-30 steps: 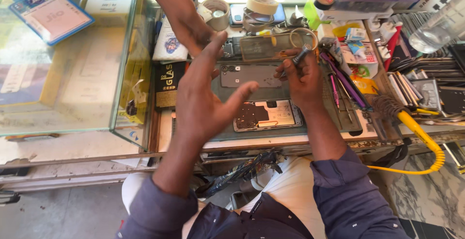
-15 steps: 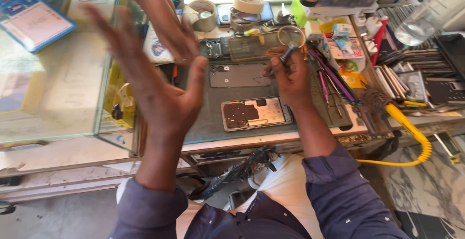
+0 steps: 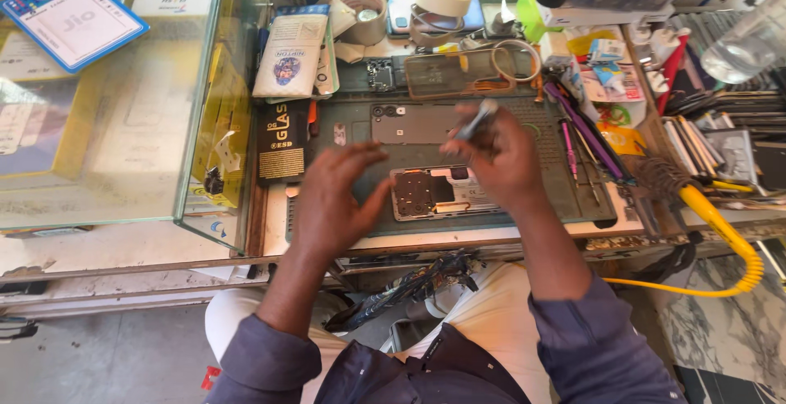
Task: The person uses a screwdriver to remove screws from the internal metal shielding of a disassembled smartphone. They carefully unscrew multiple fasteners from the motherboard area and place them on the workbench.
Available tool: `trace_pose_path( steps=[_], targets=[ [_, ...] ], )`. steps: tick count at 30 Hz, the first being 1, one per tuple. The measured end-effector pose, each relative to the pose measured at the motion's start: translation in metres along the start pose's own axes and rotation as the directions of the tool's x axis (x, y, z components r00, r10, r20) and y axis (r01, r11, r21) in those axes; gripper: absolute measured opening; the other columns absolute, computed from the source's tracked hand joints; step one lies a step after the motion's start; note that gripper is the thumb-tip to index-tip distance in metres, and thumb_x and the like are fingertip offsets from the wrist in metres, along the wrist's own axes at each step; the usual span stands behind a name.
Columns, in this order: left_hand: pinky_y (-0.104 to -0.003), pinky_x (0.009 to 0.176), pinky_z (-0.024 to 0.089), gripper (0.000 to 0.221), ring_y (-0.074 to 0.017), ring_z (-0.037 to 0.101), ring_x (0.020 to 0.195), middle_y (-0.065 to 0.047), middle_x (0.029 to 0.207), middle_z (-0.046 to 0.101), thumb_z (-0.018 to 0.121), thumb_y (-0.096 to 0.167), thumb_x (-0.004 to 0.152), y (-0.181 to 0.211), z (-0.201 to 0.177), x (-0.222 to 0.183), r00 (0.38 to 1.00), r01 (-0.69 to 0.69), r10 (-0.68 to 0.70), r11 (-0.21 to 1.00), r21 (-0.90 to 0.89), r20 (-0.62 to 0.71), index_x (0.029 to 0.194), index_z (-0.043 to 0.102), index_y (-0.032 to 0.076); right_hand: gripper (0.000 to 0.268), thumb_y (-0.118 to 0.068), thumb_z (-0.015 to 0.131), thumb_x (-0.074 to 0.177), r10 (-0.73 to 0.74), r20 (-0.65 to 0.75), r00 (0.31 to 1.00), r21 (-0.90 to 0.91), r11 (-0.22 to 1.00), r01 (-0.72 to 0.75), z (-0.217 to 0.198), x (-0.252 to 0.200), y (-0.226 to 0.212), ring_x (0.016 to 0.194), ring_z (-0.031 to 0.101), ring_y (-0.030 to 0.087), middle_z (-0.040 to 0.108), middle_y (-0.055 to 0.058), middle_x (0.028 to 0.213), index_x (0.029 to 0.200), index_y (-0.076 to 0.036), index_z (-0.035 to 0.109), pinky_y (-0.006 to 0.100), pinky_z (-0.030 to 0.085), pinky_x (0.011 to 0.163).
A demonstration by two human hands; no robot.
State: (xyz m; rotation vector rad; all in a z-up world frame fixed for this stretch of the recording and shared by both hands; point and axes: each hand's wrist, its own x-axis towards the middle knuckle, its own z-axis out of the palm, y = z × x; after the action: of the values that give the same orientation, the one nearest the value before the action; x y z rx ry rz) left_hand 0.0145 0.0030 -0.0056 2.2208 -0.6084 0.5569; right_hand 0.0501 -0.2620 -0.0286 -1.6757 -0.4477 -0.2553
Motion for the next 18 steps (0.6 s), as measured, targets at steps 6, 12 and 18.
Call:
trace_pose_path(
  steps=[6,12,18],
  targets=[
    [-0.045,0.095,0.050,0.044,-0.0346,0.064,0.110,-0.012,0.119,0.072,0.081,0.031,0.083,-0.003,0.005,-0.008,0.991,0.064,-0.063,0.998,-0.005,0.116,0.119,0.073,0.007,0.058,0.005,0.064,0.100,0.030,0.092,0.995,-0.002,1.000,-0.030,0.020,-0.022,-0.012,0.103,0.074,0.017,0.072,0.012,0.113,0.148,-0.008,0.035,0.029,0.061,0.090],
    [-0.046,0.094,0.047,0.057,-0.0334,0.061,0.109,-0.010,0.118,0.072,0.086,0.041,0.072,-0.001,0.003,-0.003,0.972,0.060,-0.072,0.996,0.060,0.223,0.116,0.073,0.007,0.063,0.007,0.065,0.100,-0.050,0.130,0.990,-0.079,0.995,0.060,0.026,-0.025,-0.006,0.102,0.075,0.018,0.072,0.014,0.111,0.153,-0.008,0.033,0.030,0.062,0.092],
    [-0.046,0.095,0.047,0.061,-0.0333,0.061,0.109,-0.010,0.119,0.072,0.087,0.042,0.071,-0.005,0.003,-0.003,0.968,0.076,-0.086,0.996,0.051,0.237,0.118,0.073,0.007,0.063,0.007,0.066,0.101,-0.050,0.099,0.994,-0.099,0.993,0.060,0.027,-0.028,-0.004,0.103,0.075,0.019,0.070,0.013,0.110,0.153,-0.008,0.035,0.031,0.063,0.092]
  ],
)
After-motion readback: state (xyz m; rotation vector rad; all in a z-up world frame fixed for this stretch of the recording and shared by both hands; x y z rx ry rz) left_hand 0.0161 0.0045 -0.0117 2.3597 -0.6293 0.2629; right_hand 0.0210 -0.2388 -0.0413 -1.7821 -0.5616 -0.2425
